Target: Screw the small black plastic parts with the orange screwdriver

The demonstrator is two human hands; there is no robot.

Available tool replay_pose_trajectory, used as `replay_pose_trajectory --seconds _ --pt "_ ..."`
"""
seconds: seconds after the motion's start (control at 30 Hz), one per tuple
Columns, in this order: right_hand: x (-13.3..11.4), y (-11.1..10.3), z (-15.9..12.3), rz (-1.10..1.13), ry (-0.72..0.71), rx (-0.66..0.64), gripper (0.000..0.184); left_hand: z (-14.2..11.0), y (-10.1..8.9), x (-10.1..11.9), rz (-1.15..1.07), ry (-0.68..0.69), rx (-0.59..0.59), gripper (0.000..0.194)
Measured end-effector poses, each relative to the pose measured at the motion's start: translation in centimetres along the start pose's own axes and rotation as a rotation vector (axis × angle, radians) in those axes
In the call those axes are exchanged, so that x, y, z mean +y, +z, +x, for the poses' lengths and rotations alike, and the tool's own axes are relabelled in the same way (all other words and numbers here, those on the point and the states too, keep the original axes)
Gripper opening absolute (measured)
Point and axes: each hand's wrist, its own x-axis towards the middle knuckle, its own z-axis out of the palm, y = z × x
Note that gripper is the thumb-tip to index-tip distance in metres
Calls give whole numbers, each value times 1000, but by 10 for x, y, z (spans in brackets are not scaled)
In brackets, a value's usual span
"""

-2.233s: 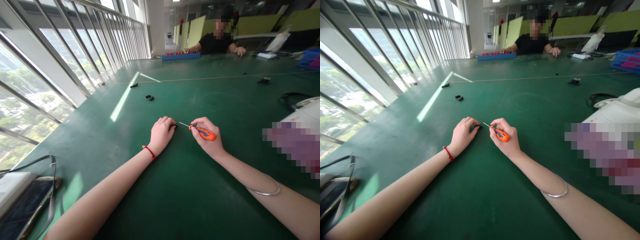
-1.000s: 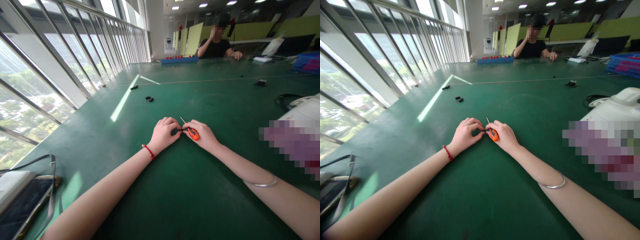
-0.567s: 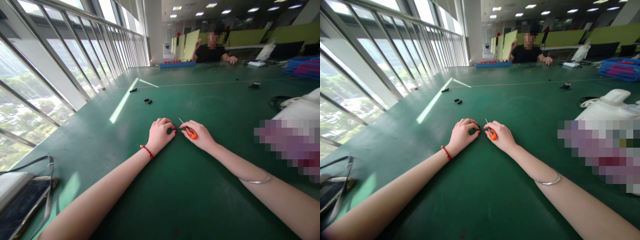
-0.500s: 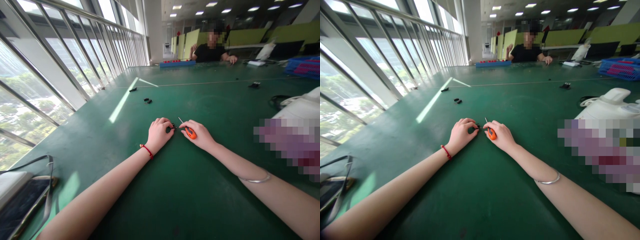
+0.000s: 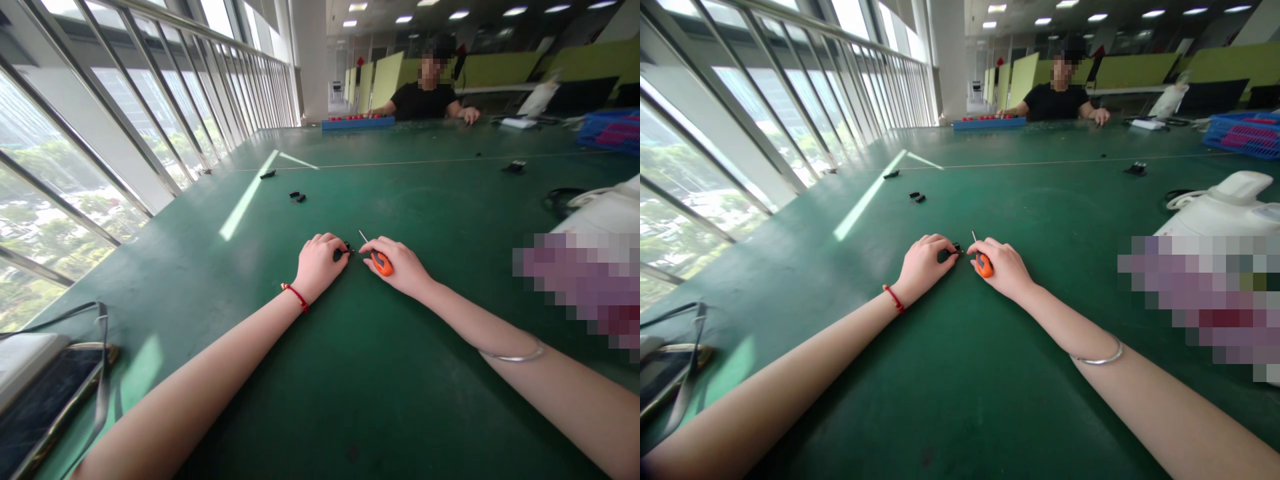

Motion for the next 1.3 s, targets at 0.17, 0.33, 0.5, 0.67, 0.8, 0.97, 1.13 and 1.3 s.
replay_pose_trajectory --seconds 0.17,0.33,0.5,0.67,0.8,0.97,1.13,1.3 --pt "0 0 0 2 -1 1 15 -11 -11 -11 -9 -72 16 12" --pt "1 2 -1 -19 -22 5 14 -38 -47 -48 95 -209 66 11" --pt "0 2 -1 -37 -23 -7 15 -69 -98 -98 321 -463 117 22" --pt "1 2 -1 -24 -27 -24 16 -96 -134 -140 386 -799 87 39" --pt "1 1 -1 -32 -27 -26 16 -106 -146 -156 402 -870 51 38" --pt "2 2 -1 -37 -24 -23 15 -104 -149 -162 372 -929 77 42" --pt "4 3 -1 -38 -29 -15 15 -104 -153 -171 360 -994 139 47" --pt "4 3 -2 -40 -35 -12 15 -106 -153 -174 309 -1022 153 44"
